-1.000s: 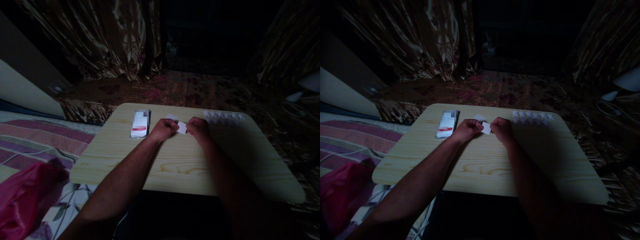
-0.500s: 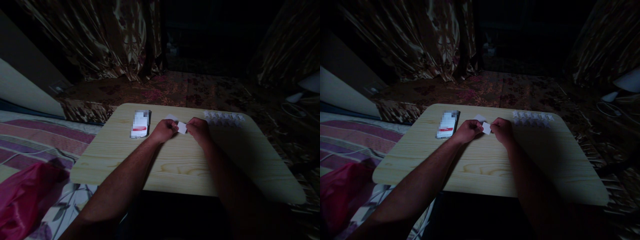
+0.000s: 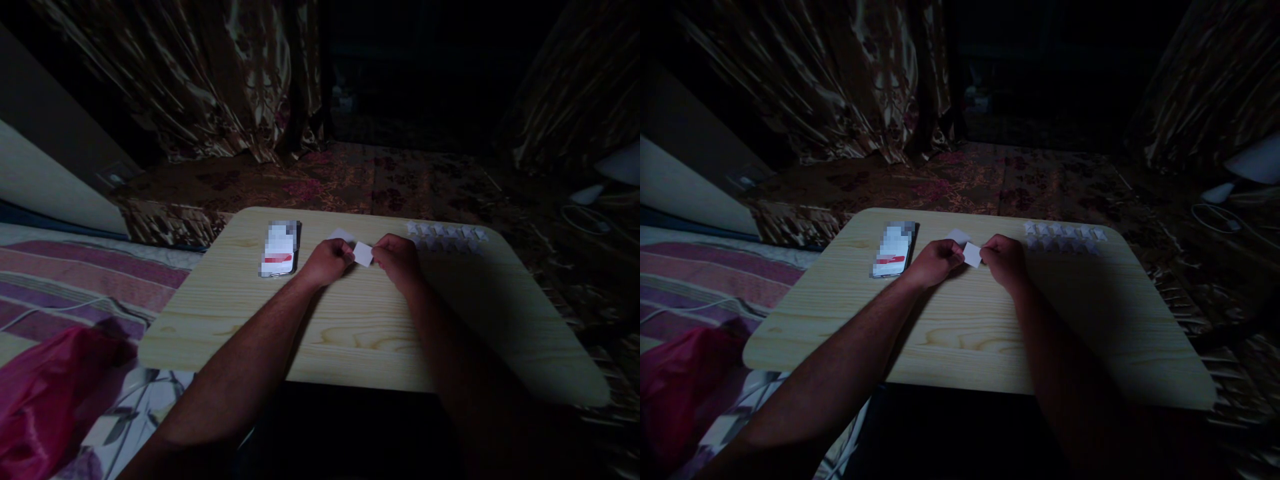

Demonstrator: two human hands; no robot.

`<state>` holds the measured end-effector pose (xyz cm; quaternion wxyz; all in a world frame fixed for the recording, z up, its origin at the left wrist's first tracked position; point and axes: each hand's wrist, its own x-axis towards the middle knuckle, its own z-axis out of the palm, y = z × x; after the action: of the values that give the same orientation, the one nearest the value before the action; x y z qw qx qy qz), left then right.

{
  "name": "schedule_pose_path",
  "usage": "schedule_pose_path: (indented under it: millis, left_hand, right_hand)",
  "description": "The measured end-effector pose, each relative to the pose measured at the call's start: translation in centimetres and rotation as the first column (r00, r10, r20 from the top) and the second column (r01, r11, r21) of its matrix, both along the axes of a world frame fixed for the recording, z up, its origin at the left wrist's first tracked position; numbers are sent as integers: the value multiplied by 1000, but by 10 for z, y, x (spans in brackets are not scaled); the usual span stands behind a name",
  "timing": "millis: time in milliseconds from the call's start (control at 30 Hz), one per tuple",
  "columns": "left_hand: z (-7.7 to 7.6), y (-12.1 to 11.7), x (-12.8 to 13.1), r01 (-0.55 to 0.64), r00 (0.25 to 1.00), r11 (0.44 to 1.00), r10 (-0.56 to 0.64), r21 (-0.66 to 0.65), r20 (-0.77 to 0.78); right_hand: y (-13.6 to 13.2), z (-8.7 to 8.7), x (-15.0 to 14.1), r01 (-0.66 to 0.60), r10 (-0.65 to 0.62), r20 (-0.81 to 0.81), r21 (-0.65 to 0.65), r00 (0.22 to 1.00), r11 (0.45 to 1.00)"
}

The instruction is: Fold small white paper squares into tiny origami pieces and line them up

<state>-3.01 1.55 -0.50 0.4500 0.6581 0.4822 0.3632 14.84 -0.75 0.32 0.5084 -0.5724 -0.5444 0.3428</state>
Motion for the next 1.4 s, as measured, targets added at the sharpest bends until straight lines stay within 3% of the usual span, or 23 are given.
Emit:
schedule_pose_path:
  millis: [400, 567, 700, 800, 1000, 1133, 1400]
  left_hand:
    - [-1, 2, 1, -50, 999, 999, 49, -16, -7]
    - [-4, 3, 4, -42, 983, 998, 51, -54, 179]
    - [1, -2, 9, 49, 935, 993, -6, -111, 354]
    - [4, -4, 11, 13, 901, 993, 39, -117, 432]
    - [7, -5, 16, -72, 811, 983, 157, -169, 564]
    - [7, -7, 19, -72, 788, 979, 173, -190, 592]
    - [0, -5, 18, -99, 834, 991, 131, -87, 536]
  right_hand:
    - [0, -3, -3, 4, -6, 33, 45, 999, 999]
    - [1, -4, -1, 11, -10, -12, 58, 1000, 998]
    - [1, -5, -5, 11, -3, -105, 79, 995, 997]
    - [0, -4, -9, -13, 25, -151, 76, 988, 997]
    - [-3, -4, -13, -67, 69, -79, 29, 994, 997]
    - [-2, -8, -13, -138, 138, -47, 9, 989, 990]
    - [-4, -6, -12, -166, 165, -58, -4, 985, 986]
